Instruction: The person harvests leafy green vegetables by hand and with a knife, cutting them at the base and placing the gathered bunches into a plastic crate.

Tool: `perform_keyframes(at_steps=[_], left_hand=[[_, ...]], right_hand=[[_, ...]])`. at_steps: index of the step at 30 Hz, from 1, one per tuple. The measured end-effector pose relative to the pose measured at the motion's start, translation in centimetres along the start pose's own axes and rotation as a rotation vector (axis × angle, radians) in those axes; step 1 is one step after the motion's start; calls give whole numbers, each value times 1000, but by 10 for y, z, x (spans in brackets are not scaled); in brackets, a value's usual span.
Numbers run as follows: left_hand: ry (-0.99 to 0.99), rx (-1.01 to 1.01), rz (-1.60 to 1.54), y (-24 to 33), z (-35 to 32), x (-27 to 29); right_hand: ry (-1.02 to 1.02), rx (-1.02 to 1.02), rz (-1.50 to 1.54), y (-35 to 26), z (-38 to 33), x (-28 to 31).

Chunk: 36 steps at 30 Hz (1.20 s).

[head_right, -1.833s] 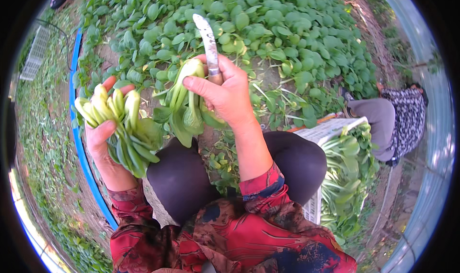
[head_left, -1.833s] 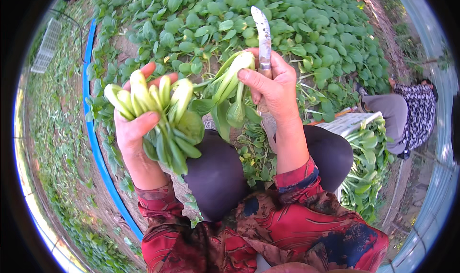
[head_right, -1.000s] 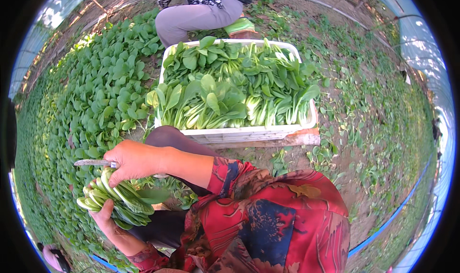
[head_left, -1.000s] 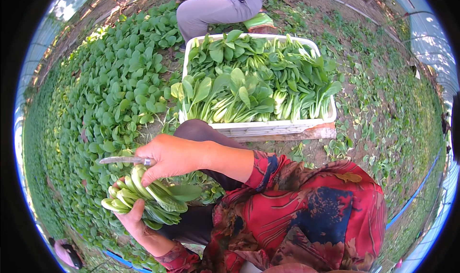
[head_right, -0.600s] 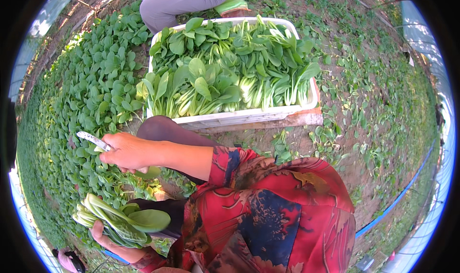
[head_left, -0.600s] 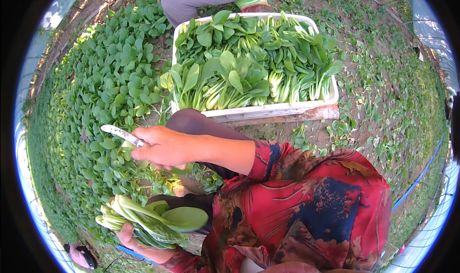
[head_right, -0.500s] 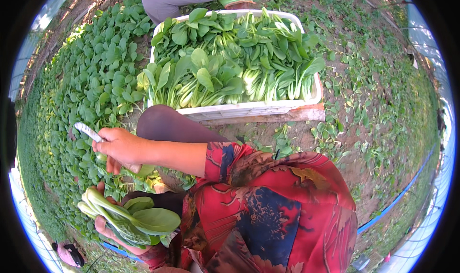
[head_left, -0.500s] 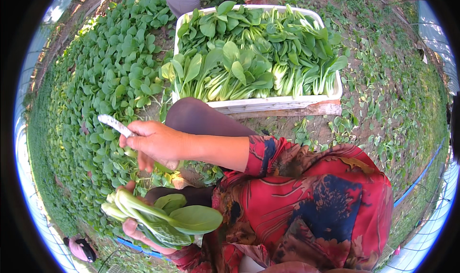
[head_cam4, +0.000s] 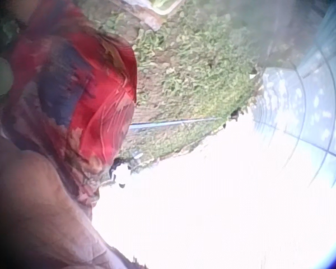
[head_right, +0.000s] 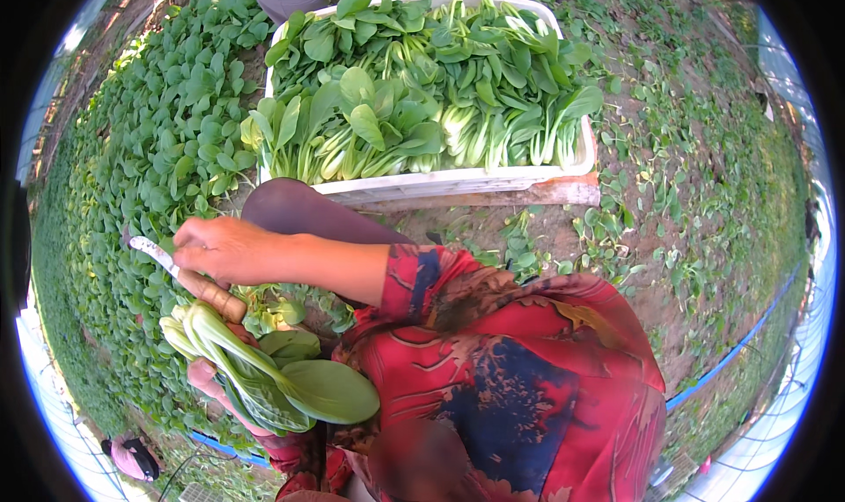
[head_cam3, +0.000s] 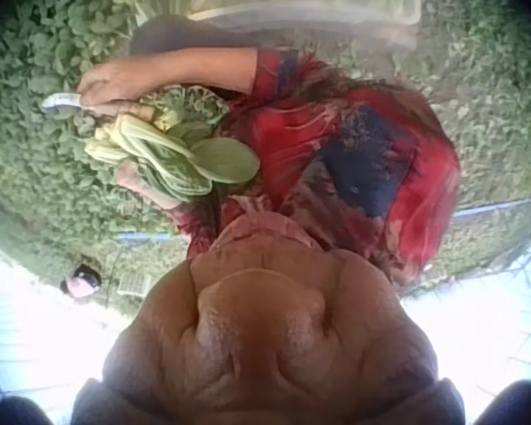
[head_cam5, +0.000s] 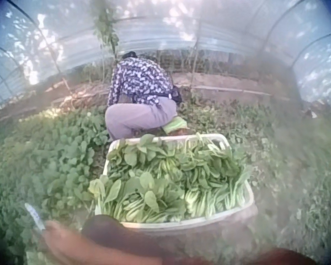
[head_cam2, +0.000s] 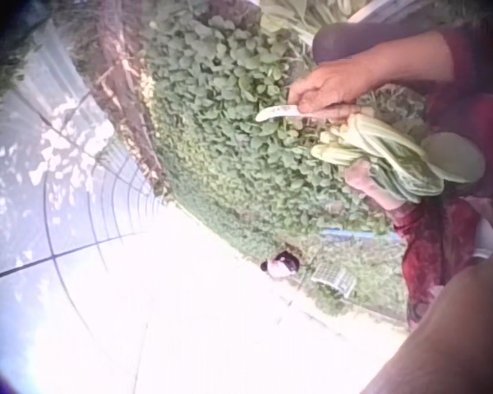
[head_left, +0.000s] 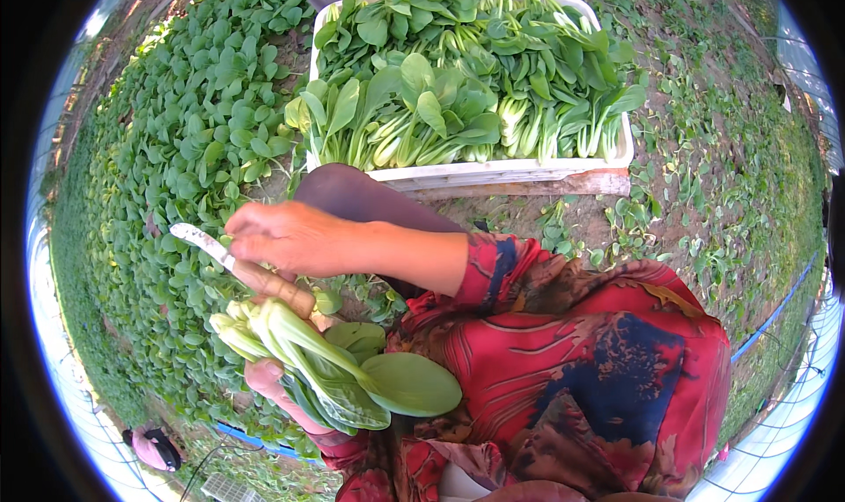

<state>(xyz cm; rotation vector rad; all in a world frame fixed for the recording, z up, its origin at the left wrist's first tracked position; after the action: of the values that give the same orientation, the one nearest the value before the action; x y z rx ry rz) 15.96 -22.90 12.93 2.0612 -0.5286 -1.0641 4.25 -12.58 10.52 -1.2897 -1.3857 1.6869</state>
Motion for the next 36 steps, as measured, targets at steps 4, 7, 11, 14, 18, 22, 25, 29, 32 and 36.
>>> perform_keyframes(at_steps=[4, 7, 11, 14, 18, 22, 25, 29, 32, 36], left_hand=[[76, -178, -27, 17, 0, -8], [110, -303, -45, 28, 1, -4], [76, -312, -15, 41, 8, 11], [63, -361, 71, 32, 12, 11], [111, -391, 78, 34, 8, 11], [182, -384, 79, 37, 5, 21], [190, -403, 87, 40, 5, 27], [207, -361, -41, 37, 4, 31], [87, -334, -98, 40, 0, 26], [128, -416, 152, 43, 2, 34]], right_hand=[[287, 474, -426, -2, -19, 63], [263, 598, -851, 3, -25, 115], [8, 461, -1328, 23, -17, 152], [21, 533, -1495, 49, -16, 161], [174, 517, -1562, 69, -11, 162], [303, 649, -1509, 73, -6, 169], [380, 772, -1447, 76, 3, 175], [407, 696, -1261, 77, 7, 188], [389, 700, -1160, 76, 7, 193], [293, 799, -1189, 75, 11, 190]])
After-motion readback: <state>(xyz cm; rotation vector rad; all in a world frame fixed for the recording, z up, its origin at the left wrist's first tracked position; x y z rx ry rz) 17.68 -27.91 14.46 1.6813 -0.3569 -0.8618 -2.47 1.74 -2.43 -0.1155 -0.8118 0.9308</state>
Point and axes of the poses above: each hand's wrist, its own z-axis towards the middle knuckle, its own x-axis out of the back of the hand, y = z × x, the point moved 4 cm from there along z, towards the middle knuckle, and after that the axes turned 15 degrees about y, right-handed, at the moved point
